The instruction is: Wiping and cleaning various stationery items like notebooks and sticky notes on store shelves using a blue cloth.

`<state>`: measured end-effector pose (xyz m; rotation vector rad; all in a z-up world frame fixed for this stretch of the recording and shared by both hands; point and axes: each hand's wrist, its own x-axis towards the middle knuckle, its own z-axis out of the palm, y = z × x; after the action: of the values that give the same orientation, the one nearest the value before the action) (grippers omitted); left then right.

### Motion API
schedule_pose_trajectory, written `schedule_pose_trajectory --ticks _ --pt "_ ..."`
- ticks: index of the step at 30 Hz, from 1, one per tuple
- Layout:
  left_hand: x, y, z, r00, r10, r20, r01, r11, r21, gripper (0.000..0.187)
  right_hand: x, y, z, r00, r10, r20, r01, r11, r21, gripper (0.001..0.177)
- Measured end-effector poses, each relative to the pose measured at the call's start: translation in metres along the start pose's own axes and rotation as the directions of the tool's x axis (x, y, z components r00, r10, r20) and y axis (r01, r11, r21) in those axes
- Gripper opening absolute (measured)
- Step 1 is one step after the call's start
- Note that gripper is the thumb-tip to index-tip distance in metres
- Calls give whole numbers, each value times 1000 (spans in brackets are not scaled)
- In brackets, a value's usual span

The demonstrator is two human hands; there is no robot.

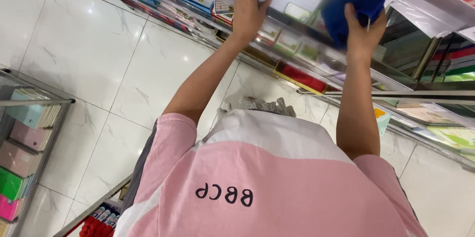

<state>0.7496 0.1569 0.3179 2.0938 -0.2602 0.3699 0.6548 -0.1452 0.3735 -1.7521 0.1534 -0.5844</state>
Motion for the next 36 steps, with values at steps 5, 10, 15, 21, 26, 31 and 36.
schedule_pose_trajectory --ticks 5,10,15,21,26,31,36 --pt "-23 -6 -27 986 155 -58 -147 982 116 72 -45 3 -18 964 186 -192 -137 960 244 51" --pt "-63 -12 -55 1000 12 -4 -12 1000 18 68 -91 -5 -10 908 340 -247 -220 886 409 53" --pt "-123 -44 -76 987 -157 -44 157 988 0 63 -139 -8 19 905 405 -128 -304 829 470 46" --pt "-255 -159 -97 864 -503 29 499 862 89 59 -167 -3 59 873 488 -6 -436 785 440 43" --pt "-435 -267 -128 407 -911 63 899 412 148 53 -173 -20 90 887 460 47 -438 803 404 43" --pt "-575 -267 -181 -99 -988 115 975 -74 210 36 -184 -26 112 901 417 118 -430 824 368 44" --pt "-614 -250 -201 -292 -949 116 956 -286 64 35 -204 -27 136 864 470 181 -503 818 280 47"
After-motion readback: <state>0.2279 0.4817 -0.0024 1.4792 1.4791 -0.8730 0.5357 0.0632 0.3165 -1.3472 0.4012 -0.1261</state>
